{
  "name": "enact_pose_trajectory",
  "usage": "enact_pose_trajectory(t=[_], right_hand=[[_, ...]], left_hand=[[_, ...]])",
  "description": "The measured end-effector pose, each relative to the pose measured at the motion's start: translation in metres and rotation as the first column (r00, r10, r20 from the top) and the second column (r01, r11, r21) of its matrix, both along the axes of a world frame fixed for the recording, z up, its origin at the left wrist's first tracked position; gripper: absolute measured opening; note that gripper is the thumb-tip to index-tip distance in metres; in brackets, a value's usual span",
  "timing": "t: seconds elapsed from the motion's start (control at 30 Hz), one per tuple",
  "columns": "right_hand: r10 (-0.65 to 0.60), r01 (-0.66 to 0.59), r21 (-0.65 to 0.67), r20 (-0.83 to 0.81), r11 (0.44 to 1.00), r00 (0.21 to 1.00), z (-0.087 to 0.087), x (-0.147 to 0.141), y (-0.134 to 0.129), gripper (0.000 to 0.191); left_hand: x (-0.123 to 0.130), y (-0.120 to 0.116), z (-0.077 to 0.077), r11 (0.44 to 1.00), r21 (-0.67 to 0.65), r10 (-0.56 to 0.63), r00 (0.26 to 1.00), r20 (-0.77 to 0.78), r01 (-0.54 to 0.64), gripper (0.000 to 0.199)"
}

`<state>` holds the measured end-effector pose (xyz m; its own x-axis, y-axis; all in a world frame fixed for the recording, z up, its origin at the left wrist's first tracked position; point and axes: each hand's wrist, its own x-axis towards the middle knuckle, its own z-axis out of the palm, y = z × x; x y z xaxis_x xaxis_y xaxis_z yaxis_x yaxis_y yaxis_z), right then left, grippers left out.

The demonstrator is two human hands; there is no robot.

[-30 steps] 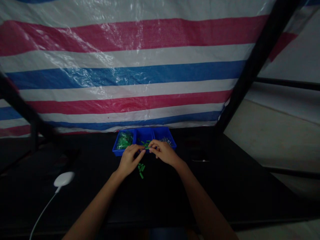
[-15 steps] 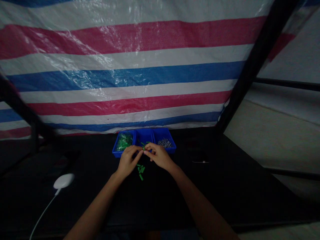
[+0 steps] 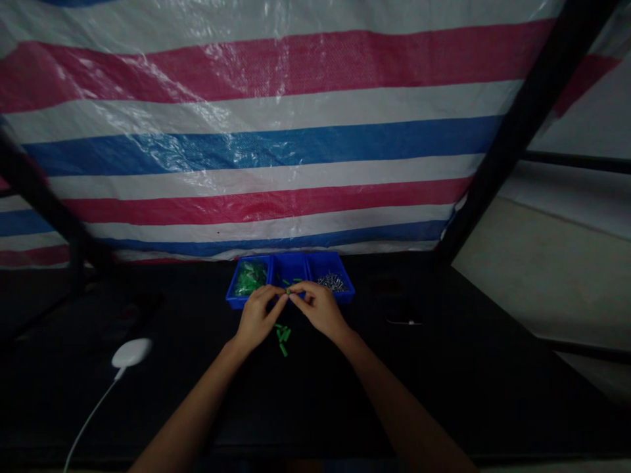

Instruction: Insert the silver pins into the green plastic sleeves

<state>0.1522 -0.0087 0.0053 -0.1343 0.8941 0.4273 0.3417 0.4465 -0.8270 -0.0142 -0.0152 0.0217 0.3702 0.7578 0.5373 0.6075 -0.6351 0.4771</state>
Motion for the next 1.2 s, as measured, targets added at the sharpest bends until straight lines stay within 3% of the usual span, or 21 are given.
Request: enact_pose_trajectory(t=[0.2,0.43,0.6,1.2], right_hand=[[0.026,-0.026,0.007,-0.096,1.000,0.995,-0.002,0.000,0.003,0.021],[0.094,-0.121,-0.084,-0.276,0.989,0.957,0.002,-0.003,0.001,0.027],[0.098,-0.144,-0.117,-0.335,0.983,0.937,0.004,-0.003,0.003,0.029],[0.129,-0.166,-0.107,-0.286,0.980,0.949,-0.007,-0.003,0.007,0.026]], left_hand=[[0.002,0.003,-0.001,0.991,-0.100,-0.076,0.982,0.174,0.094,0.023],[0.003,0.007,-0.002,0.992,-0.106,-0.032,0.945,0.325,0.070,0.021],[0.003,0.005,0.000,0.993,-0.088,-0.047,0.940,0.337,0.081,0.018],[0.003,0.002,0.002,0.995,-0.013,-0.085,0.940,0.331,0.094,0.013]])
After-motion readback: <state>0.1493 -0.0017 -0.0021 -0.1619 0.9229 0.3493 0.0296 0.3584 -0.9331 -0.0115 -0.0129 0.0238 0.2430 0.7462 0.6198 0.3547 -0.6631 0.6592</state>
